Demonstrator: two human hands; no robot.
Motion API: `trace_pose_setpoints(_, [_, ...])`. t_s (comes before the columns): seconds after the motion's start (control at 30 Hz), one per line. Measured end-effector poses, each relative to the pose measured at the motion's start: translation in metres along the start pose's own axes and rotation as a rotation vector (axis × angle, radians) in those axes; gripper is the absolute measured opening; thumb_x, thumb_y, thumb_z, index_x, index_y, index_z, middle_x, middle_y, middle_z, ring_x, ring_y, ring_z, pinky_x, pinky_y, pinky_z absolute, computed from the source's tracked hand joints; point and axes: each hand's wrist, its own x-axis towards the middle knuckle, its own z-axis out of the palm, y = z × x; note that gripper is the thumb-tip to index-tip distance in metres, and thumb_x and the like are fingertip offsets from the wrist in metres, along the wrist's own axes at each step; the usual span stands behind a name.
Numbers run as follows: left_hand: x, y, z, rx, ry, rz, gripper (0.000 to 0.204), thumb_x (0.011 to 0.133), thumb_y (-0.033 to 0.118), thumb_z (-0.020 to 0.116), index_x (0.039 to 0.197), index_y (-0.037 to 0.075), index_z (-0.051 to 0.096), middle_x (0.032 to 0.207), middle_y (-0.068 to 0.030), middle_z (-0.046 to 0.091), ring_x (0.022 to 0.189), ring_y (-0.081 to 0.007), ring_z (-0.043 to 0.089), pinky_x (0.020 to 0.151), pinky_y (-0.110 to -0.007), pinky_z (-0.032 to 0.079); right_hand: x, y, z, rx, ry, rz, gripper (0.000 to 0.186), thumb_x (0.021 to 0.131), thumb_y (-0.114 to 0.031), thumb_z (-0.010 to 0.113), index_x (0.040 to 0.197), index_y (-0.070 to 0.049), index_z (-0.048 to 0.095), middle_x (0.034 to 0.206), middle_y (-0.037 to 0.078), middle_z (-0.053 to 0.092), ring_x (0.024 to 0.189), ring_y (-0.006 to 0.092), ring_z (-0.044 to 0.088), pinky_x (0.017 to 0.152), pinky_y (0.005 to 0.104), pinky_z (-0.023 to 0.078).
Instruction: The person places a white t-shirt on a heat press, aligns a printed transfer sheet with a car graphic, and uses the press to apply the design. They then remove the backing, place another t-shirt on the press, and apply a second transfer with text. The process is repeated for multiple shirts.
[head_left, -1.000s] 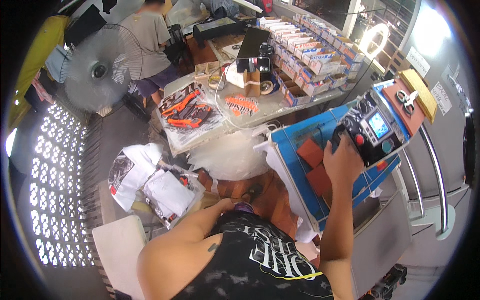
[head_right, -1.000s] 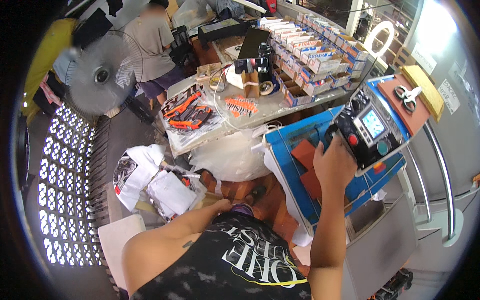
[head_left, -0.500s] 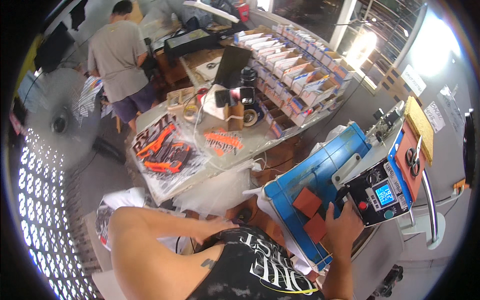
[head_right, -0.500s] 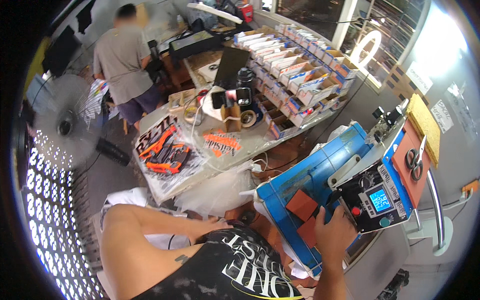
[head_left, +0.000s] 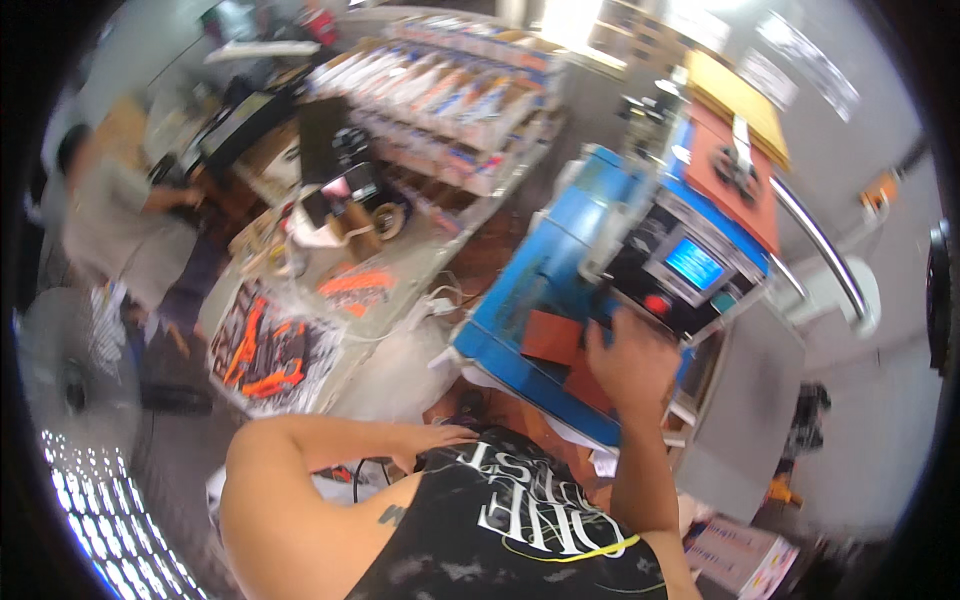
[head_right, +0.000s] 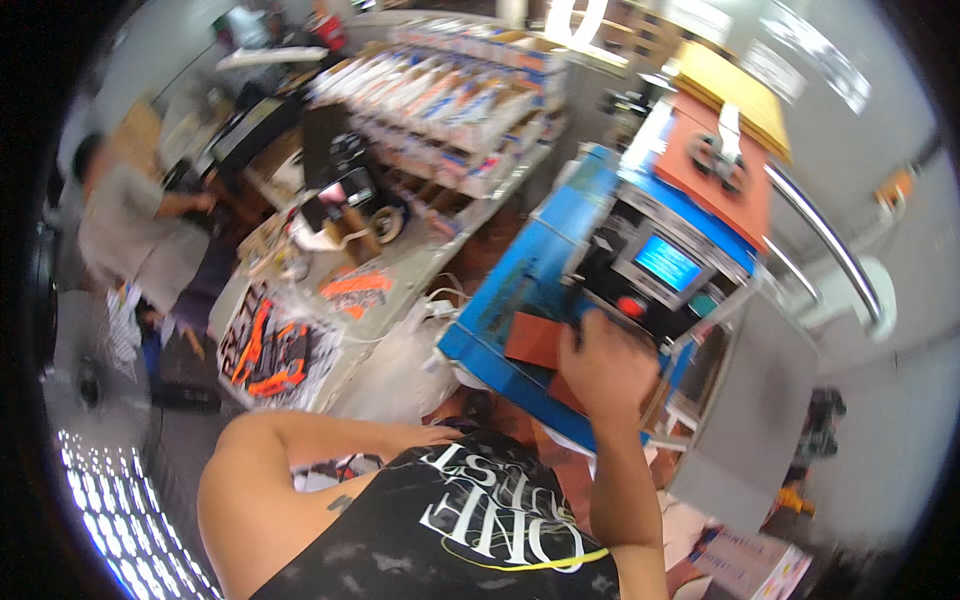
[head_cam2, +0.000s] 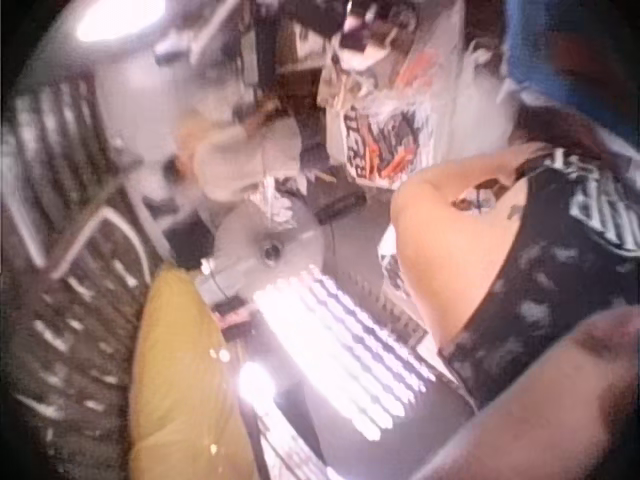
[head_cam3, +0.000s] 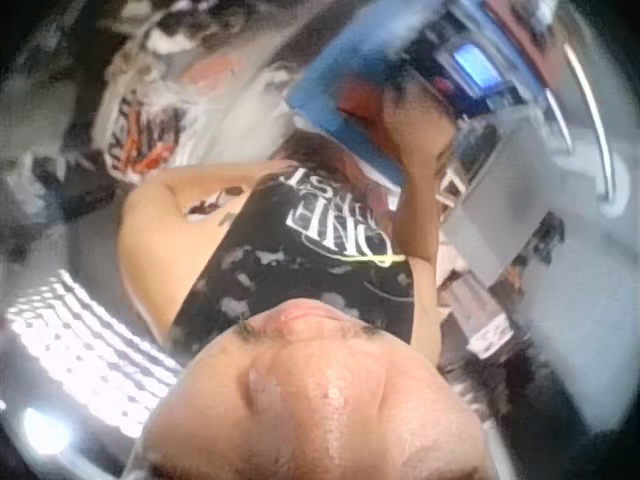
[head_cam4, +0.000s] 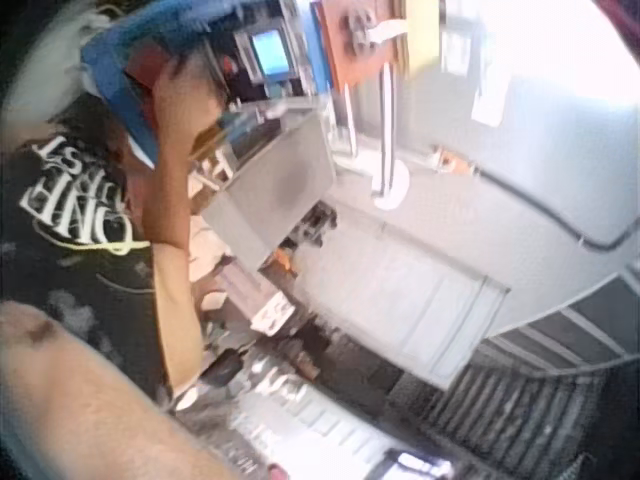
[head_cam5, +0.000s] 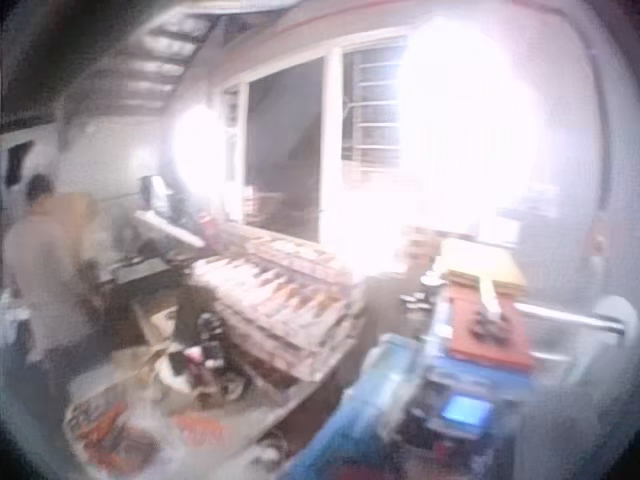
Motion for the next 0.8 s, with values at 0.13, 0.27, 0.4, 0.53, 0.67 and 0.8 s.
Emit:
trace_pose_setpoints(0.13, [0.012, 0.002, 0.012, 0.002, -0.174, -0.248, 0.104, 0.073, 0.042, 0.079, 0.152, -0.005, 0.029, 0.156, -0.0332, 0.026, 0.146, -0.0466, 0.027, 0.12, -0.051, 0.027, -0.003, 0.009, 0.004, 0.119, 0.055, -0.003, 0.026, 0.079, -0.034, 0.074, 0.078, -0.012, 0.061, 0.069, 0.01, 0.065, 0.064, 0.0317, 0.067, 0.062, 0.0451, 0.054])
trace_pose_setpoints(0.27, [0.03, 0.007, 0.02, -0.01, -0.196, -0.249, 0.104, 0.074, 0.042, 0.079, 0.152, -0.005, 0.029, 0.155, -0.0329, 0.026, 0.146, -0.0462, 0.027, 0.12, -0.051, 0.027, -0.006, 0.015, 0.005, 0.193, 0.091, -0.046, 0.024, 0.08, -0.032, 0.073, 0.079, -0.011, 0.061, 0.068, 0.009, 0.064, 0.062, 0.0307, 0.067, 0.061, 0.0441, 0.054])
trace_pose_setpoints(0.4, [0.045, 0.017, 0.03, -0.004, -0.193, -0.268, 0.103, 0.074, 0.042, 0.078, 0.152, -0.005, 0.029, 0.155, -0.0327, 0.027, 0.146, -0.0459, 0.028, 0.12, -0.051, 0.026, -0.005, 0.018, 0.004, 0.229, 0.072, -0.073, 0.024, 0.081, -0.03, 0.073, 0.08, -0.009, 0.06, 0.067, 0.008, 0.064, 0.061, 0.0298, 0.066, 0.061, 0.0431, 0.054])
trace_pose_setpoints(0.53, [0.044, 0.029, 0.042, -0.003, -0.187, -0.304, 0.103, 0.074, 0.041, 0.078, 0.152, -0.005, 0.029, 0.155, -0.0324, 0.027, 0.146, -0.0456, 0.028, 0.12, -0.051, 0.026, -0.007, 0.021, 0.007, 0.277, 0.097, -0.098, 0.023, 0.08, -0.027, 0.073, 0.081, -0.008, 0.06, 0.07, 0.008, 0.065, 0.065, 0.0284, 0.067, 0.063, 0.0421, 0.054])
trace_pose_setpoints(0.67, [0.039, 0.037, 0.051, -0.003, -0.177, -0.329, 0.102, 0.075, 0.041, 0.078, 0.152, -0.005, 0.029, 0.155, -0.0321, 0.028, 0.146, -0.0453, 0.028, 0.12, -0.05, 0.026, -0.009, 0.024, 0.012, 0.317, 0.167, -0.115, 0.022, 0.079, -0.026, 0.073, 0.081, -0.008, 0.06, 0.073, 0.009, 0.066, 0.067, 0.0279, 0.068, 0.065, 0.0413, 0.054])
trace_pose_setpoints(0.8, [0.039, 0.039, 0.047, -0.005, -0.177, -0.338, 0.101, 0.075, 0.041, 0.078, 0.152, -0.005, 0.029, 0.155, -0.0318, 0.028, 0.146, -0.0449, 0.028, 0.12, -0.05, 0.026, -0.01, 0.024, 0.016, 0.315, 0.158, -0.109, 0.019, 0.081, -0.026, 0.07, 0.082, -0.009, 0.06, 0.069, 0.008, 0.065, 0.063, 0.0269, 0.067, 0.063, 0.0398, 0.054])
